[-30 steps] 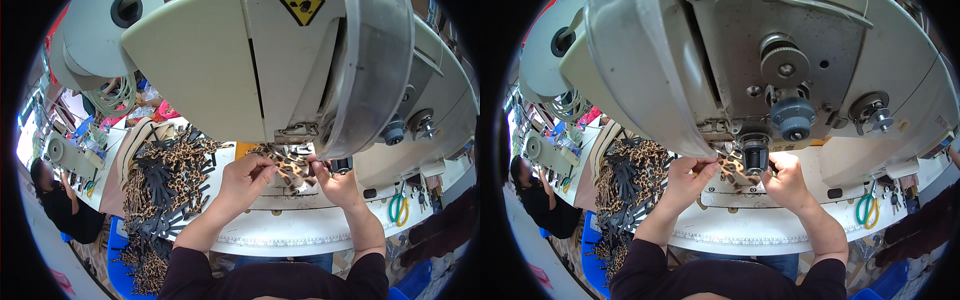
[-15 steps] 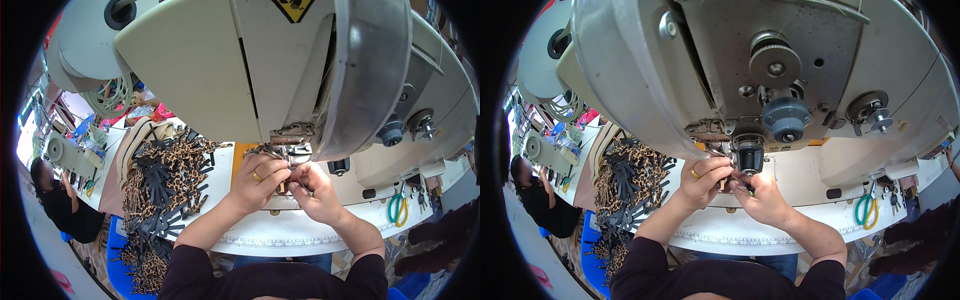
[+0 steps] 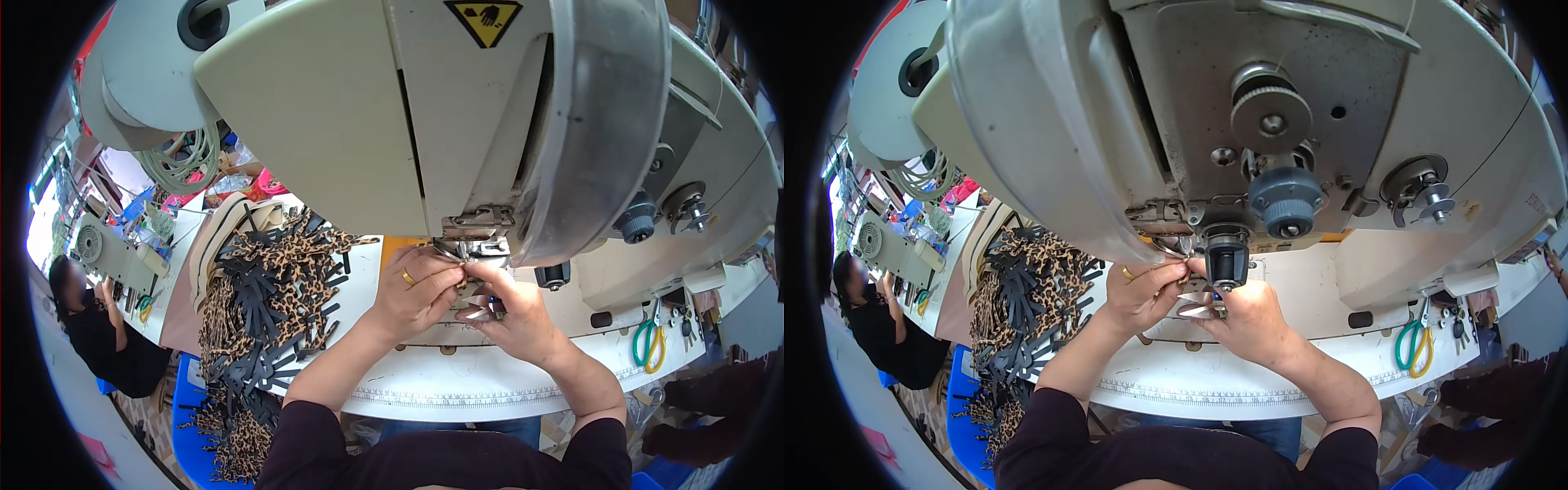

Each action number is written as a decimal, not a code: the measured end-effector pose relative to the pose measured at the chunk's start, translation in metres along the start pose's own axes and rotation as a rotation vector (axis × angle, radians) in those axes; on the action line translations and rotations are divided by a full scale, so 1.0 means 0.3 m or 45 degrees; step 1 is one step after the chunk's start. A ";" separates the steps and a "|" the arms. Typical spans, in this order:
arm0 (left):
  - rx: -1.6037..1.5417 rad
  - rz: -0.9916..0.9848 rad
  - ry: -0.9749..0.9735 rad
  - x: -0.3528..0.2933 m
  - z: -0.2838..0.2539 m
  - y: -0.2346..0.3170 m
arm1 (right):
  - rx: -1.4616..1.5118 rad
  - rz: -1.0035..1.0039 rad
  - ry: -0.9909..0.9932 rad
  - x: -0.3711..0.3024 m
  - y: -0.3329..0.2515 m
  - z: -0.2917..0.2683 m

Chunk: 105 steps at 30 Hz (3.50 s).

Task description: The person sews patterned fabric pieces using a sewing machine, guiding the pieces under the presser foot and trimming the threads with snips.

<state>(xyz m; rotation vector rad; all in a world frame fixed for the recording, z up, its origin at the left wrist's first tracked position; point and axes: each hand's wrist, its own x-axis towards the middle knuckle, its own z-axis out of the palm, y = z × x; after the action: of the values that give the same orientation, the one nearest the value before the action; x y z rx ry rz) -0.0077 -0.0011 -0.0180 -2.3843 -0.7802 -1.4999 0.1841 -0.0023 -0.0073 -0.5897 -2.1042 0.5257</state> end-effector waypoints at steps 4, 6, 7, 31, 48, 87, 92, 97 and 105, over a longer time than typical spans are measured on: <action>-0.025 -0.048 0.074 -0.021 0.011 -0.011 | 0.029 -0.022 0.032 0.004 -0.006 0.014; -0.059 -0.095 0.077 -0.015 0.003 -0.010 | 0.056 -0.020 0.034 0.002 -0.012 0.015; -0.064 -0.095 0.080 0.002 -0.003 -0.011 | 0.064 0.010 0.023 -0.003 -0.013 0.013; -0.905 -1.155 -0.362 0.063 -0.097 0.058 | 0.226 0.143 -0.103 -0.024 -0.094 -0.052; -0.743 -1.307 0.079 0.105 -0.006 0.145 | 0.028 0.091 0.195 -0.012 -0.060 -0.140; 0.356 0.100 0.587 0.499 -0.471 1.166 | 0.441 0.016 0.267 -0.646 -0.984 -0.521; 0.400 0.107 0.148 0.266 -0.411 1.246 | 0.620 0.024 0.239 -0.556 -1.048 -0.449; 0.258 -0.108 0.124 0.153 -0.446 1.156 | 0.923 0.067 0.229 -0.471 -1.066 -0.298; 0.628 0.299 0.195 0.390 -0.613 1.042 | 0.440 0.075 0.240 -0.367 -0.976 -0.042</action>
<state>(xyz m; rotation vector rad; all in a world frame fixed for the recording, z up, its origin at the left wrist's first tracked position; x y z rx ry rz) 0.0598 -0.3072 0.1987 -1.8993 -0.7062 -1.2091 0.1876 -0.2986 0.0942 -0.4811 -1.7702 0.8141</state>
